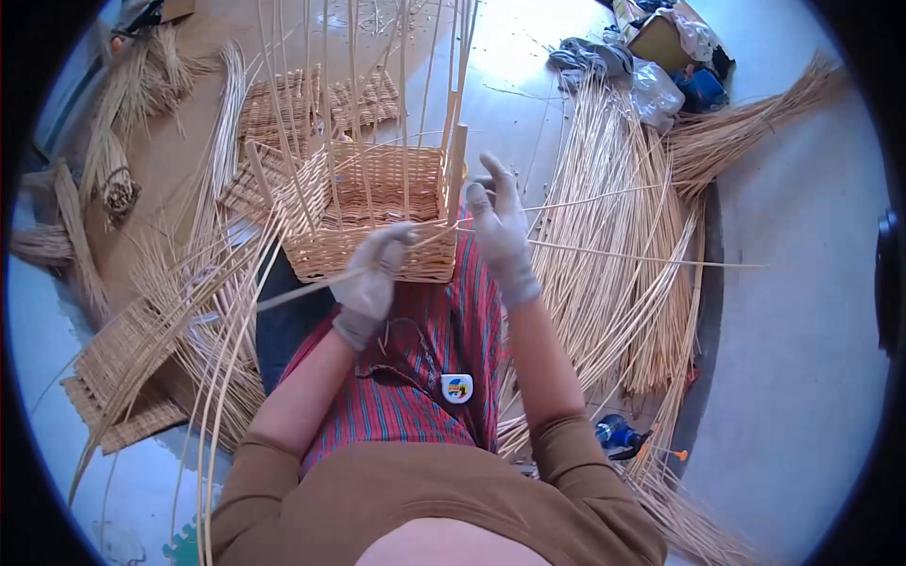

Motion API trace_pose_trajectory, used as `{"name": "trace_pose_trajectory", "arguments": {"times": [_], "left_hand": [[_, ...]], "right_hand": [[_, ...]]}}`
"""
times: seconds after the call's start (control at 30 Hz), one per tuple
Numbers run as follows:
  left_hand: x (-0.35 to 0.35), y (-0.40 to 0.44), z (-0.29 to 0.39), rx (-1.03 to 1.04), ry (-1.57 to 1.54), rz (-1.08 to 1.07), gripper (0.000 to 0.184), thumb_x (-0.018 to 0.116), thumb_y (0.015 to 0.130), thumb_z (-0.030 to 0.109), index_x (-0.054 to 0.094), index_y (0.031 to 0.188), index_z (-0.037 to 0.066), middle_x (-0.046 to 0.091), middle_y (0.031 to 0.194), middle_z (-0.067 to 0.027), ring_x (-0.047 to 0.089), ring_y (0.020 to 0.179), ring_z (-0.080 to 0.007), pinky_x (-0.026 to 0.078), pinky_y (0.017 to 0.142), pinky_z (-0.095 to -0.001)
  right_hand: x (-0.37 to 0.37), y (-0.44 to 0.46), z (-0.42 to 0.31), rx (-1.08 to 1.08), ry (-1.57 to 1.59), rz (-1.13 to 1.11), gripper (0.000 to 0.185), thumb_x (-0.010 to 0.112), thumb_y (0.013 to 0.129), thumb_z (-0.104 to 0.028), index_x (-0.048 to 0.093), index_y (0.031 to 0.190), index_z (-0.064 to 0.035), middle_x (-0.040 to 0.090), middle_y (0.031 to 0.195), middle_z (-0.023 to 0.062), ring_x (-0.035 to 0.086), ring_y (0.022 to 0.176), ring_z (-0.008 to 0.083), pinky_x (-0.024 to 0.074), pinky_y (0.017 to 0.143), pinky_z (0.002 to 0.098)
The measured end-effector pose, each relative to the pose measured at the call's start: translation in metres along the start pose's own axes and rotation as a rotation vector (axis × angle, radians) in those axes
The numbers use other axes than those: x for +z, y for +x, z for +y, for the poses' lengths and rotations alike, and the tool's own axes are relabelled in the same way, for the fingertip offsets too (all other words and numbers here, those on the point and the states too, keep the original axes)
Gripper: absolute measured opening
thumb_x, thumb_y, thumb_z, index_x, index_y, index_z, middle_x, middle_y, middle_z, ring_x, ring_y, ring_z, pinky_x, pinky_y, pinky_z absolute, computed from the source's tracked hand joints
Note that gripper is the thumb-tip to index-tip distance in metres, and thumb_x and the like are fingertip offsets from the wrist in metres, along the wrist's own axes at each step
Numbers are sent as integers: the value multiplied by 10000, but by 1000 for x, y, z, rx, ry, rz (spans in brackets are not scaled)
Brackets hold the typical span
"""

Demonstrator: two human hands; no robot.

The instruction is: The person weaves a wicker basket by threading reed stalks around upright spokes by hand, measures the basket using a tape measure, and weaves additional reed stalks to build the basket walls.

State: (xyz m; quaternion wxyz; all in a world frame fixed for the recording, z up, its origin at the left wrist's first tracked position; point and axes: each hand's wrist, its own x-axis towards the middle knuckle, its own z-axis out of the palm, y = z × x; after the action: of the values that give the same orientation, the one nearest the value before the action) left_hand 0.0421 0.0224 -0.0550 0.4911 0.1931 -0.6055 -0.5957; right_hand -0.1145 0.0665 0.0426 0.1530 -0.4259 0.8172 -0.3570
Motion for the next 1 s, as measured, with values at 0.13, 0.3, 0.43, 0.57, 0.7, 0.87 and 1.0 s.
{"name": "trace_pose_trajectory", "arguments": {"times": [0.13, 0.3, 0.43, 0.57, 0.7, 0.87, 1.0], "left_hand": [[-43, 27, 5, -278, -156, 232, 235, 549, 1058, 191, 607, 1224, 36, 697, 975, -75, 684, 864, -152, 592, 784, -281], [31, 120, 41, -16, 18, -52, 385, 579, 1043, 174, 504, 1382, 9, 643, 1142, -116, 624, 1091, -177, 501, 960, -300], [90, 150, -14, 16, 18, -286, 601, 577, 1043, 304, 355, 1529, 29, 527, 1405, -143, 503, 1321, -223, 389, 1107, -332], [36, 67, 4, 43, 171, -169, 543, 732, 934, 188, 542, 1428, 64, 638, 1295, -159, 633, 1130, -212, 492, 991, -327], [-66, -25, 13, -149, 589, 403, 243, 696, 947, 55, 679, 1188, 23, 705, 1110, -76, 660, 985, -135, 540, 854, -291], [-130, -11, 20, -342, 919, 372, 507, 693, 960, 340, 608, 1267, -54, 707, 1147, -160, 673, 1027, -288, 526, 891, -381], [-181, -33, -52, -241, 237, 344, 644, 483, 1023, 571, 575, 1424, 75, 630, 1372, -128, 584, 1248, -233, 442, 1072, -351]], "right_hand": [[13, 16, 49, -56, 111, -277, 415, 816, 853, -337, 652, 1071, -24, 644, 1010, 112, 629, 961, 192, 526, 835, 340], [45, 2, 45, -149, -80, 222, 345, 825, 787, -277, 628, 987, -77, 603, 907, 142, 615, 841, 349, 507, 750, 463], [63, 11, 56, -127, -230, 478, 261, 742, 851, -264, 618, 1019, -107, 603, 854, 151, 629, 795, 363, 497, 687, 503], [58, 39, 75, -31, -90, 178, 295, 740, 849, -259, 627, 1076, -109, 647, 907, 178, 641, 807, 395, 508, 713, 503], [44, 5, 36, -52, 163, 518, 415, 785, 842, -219, 631, 1204, -89, 649, 998, 100, 650, 871, 275, 519, 800, 389], [95, -32, 1, -595, 430, 474, 271, 624, 921, 54, 633, 1185, -7, 669, 1040, 103, 655, 923, 180, 530, 838, 294], [153, -20, -77, -349, 624, -51, 798, 687, 943, -423, 374, 1502, 53, 489, 1475, 249, 486, 1378, 316, 381, 1135, 392]]}}
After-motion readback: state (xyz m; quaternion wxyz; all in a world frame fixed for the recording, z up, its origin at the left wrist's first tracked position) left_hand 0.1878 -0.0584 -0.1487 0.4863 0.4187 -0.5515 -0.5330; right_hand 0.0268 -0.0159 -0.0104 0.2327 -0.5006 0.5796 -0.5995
